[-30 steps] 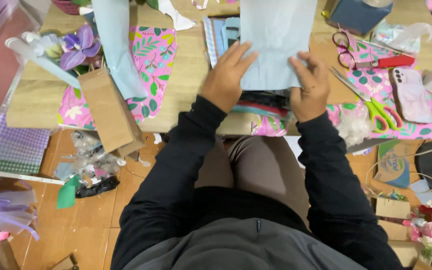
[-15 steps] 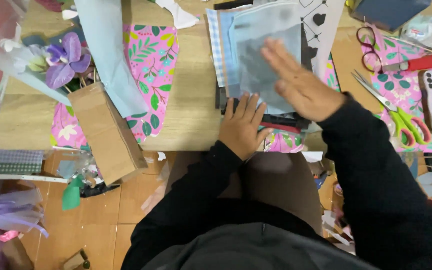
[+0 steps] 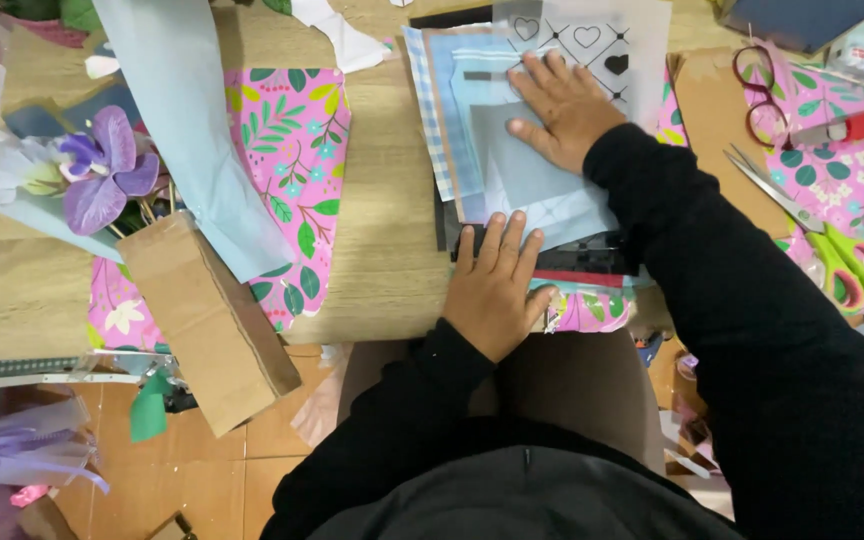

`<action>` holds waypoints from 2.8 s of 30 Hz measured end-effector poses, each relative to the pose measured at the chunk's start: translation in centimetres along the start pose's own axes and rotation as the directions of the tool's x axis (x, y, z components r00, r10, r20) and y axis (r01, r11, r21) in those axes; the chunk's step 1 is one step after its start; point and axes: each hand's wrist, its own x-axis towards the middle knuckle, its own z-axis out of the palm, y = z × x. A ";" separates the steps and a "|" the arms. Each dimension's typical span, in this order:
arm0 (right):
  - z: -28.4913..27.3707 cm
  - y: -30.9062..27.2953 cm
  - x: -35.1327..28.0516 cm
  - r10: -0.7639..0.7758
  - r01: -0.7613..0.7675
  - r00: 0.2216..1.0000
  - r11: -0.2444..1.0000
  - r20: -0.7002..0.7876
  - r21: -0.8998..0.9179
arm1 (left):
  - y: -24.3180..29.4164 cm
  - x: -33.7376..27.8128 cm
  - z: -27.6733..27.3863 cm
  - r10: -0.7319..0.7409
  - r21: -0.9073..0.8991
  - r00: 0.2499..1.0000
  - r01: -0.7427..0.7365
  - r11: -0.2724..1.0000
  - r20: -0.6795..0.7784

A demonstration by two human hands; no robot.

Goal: The person sits at a table and folds a sheet of light blue tissue paper by hand. They smooth the paper, fold it in half, and then fold it again to create a smaller rectangular shape. The person places the folded paper on a stack of other materials on the table.

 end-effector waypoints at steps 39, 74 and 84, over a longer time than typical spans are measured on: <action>-4.6 -5.2 -14.6 0.592 -0.373 0.804 0.568 -0.049 0.734 | -7.1 6.5 1.3 -0.460 -0.569 0.799 0.600 0.563 0.387; -10.4 -29.1 -27.5 -0.134 0.553 0.578 0.789 -0.805 0.266 | 6.6 -12.8 -21.4 -0.434 -0.390 0.756 0.255 0.885 -0.490; -12.4 -30.1 -28.3 0.096 0.694 0.555 0.494 -0.826 0.524 | 9.8 -12.3 -21.3 -0.203 -0.128 0.726 0.158 0.979 -0.657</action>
